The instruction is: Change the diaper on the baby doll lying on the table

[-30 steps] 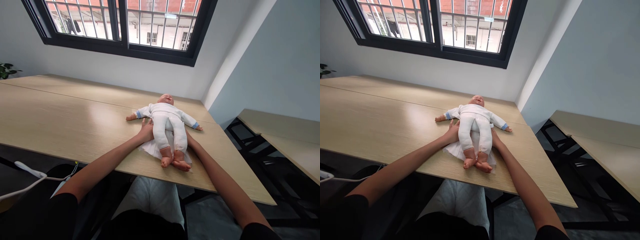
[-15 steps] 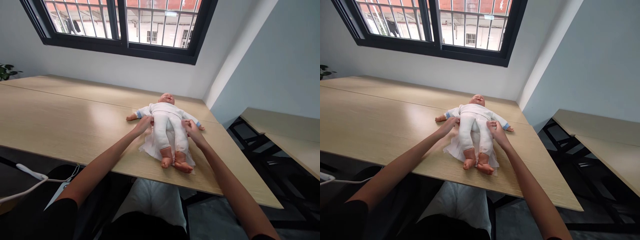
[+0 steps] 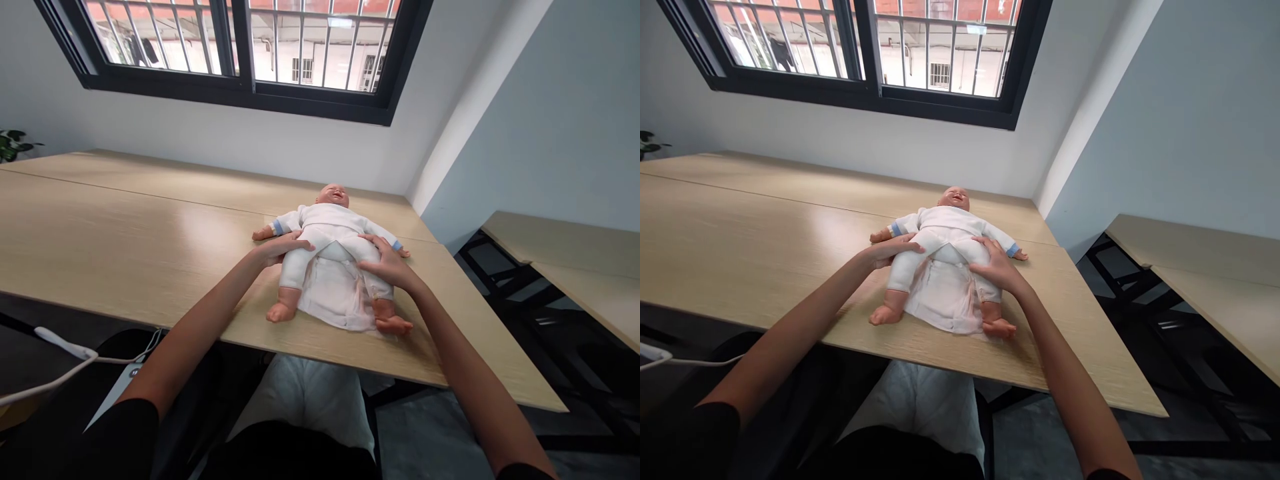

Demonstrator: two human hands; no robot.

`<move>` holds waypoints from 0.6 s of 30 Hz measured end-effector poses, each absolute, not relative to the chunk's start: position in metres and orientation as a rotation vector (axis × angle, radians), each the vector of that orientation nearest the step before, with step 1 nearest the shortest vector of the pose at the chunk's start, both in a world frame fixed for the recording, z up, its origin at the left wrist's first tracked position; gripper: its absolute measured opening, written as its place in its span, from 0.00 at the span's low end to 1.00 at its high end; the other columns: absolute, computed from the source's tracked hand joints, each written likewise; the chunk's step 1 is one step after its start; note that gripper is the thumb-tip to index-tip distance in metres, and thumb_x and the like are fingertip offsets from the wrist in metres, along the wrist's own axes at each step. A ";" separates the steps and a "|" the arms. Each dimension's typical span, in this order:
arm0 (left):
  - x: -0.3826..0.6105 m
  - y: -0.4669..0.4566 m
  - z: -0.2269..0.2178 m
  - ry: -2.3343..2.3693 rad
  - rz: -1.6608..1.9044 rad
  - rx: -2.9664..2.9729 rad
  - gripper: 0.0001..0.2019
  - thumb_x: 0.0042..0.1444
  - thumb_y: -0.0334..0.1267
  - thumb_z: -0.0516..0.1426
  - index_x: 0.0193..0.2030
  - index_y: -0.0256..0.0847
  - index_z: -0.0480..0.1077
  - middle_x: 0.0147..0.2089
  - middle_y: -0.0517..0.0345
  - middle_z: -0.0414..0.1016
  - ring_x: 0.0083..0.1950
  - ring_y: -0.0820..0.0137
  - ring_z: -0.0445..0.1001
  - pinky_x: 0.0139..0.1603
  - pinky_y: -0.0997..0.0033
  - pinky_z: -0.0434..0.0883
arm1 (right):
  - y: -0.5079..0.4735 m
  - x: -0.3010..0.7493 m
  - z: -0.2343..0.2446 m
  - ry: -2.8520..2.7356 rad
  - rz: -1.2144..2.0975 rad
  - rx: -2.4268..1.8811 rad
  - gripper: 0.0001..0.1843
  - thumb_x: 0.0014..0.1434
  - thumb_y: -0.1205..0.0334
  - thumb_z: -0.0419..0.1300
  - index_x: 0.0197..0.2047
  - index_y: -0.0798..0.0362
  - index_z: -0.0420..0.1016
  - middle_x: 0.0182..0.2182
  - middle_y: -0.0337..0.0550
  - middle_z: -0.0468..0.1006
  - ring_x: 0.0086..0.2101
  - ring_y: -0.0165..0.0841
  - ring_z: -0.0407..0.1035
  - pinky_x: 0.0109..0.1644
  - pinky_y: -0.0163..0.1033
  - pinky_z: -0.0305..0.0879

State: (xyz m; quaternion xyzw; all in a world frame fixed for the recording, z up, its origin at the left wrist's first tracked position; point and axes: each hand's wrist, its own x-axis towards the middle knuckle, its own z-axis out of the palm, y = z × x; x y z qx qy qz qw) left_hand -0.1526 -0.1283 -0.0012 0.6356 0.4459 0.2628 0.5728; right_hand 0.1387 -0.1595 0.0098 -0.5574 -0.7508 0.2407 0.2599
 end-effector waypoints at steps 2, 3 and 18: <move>-0.161 -0.122 0.000 1.043 0.590 1.435 0.29 0.52 0.48 0.63 0.59 0.39 0.64 0.52 0.55 0.73 0.48 0.70 0.73 0.42 0.76 0.72 | -0.161 0.141 0.013 -2.097 0.585 -1.552 0.39 0.52 0.55 0.60 0.68 0.44 0.60 0.65 0.42 0.58 0.66 0.34 0.55 0.76 0.46 0.53; -0.165 -0.120 0.000 1.059 0.583 1.443 0.28 0.52 0.48 0.63 0.57 0.38 0.65 0.50 0.55 0.73 0.47 0.71 0.73 0.41 0.76 0.72 | -0.162 0.143 0.014 -2.137 0.545 -1.564 0.39 0.53 0.56 0.60 0.68 0.44 0.60 0.65 0.42 0.57 0.65 0.35 0.55 0.75 0.45 0.54; -0.166 -0.118 -0.013 1.113 0.672 1.511 0.26 0.52 0.49 0.62 0.57 0.45 0.67 0.57 0.55 0.72 0.59 0.63 0.70 0.50 0.73 0.71 | -0.180 0.108 -0.012 -2.650 -0.110 -1.188 0.23 0.67 0.55 0.48 0.62 0.45 0.71 0.63 0.40 0.62 0.65 0.32 0.58 0.76 0.51 0.54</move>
